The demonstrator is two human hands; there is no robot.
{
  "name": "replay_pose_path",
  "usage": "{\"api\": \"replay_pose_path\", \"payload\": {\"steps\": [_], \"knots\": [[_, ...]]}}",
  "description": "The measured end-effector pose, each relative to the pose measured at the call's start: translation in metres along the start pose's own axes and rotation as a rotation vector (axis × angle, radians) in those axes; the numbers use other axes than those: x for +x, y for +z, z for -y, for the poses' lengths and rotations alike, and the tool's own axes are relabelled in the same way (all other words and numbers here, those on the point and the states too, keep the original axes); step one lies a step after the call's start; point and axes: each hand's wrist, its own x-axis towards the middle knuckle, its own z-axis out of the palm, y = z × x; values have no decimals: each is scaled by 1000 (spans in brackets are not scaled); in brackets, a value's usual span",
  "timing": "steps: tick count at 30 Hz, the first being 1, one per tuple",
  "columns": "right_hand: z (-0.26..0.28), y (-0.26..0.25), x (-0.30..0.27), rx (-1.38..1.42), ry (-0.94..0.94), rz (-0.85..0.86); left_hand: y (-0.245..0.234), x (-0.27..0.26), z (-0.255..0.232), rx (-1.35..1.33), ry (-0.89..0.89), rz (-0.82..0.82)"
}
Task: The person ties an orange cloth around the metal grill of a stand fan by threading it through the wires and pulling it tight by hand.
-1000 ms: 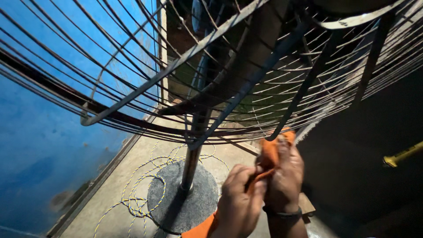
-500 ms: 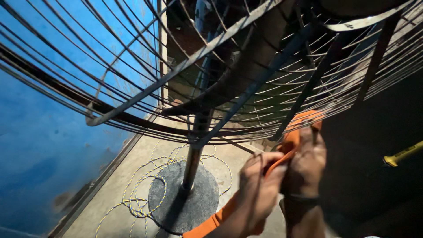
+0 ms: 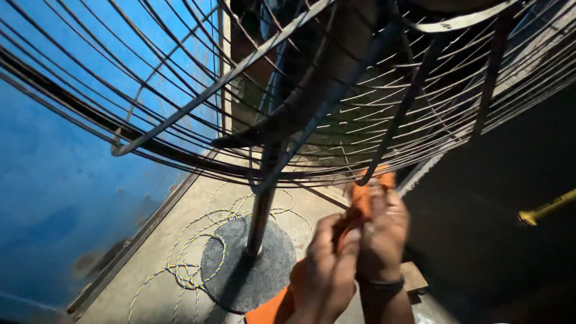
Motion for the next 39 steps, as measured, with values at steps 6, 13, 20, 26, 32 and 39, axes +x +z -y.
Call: {"api": "replay_pose_path", "payload": {"steps": [6,13,20,26,32,39], "knots": [[57,18,24,-166,98,-373,36,29,-49,-105,-9,138],[-39,31,-44,-127,-15,-147,-41,1,13,63,67,-107],[-57,41,-64,64,197,24,-71,0,22,157,349,-125],[-43,45,-60,16,132,60,-73,3,-3,112,364,-96],[-77,126,-116,-828,-199,212,-151,-4,20,129,335,-323],[-6,153,-122,-452,211,-30,-139,-28,29,378,215,-272]]}}
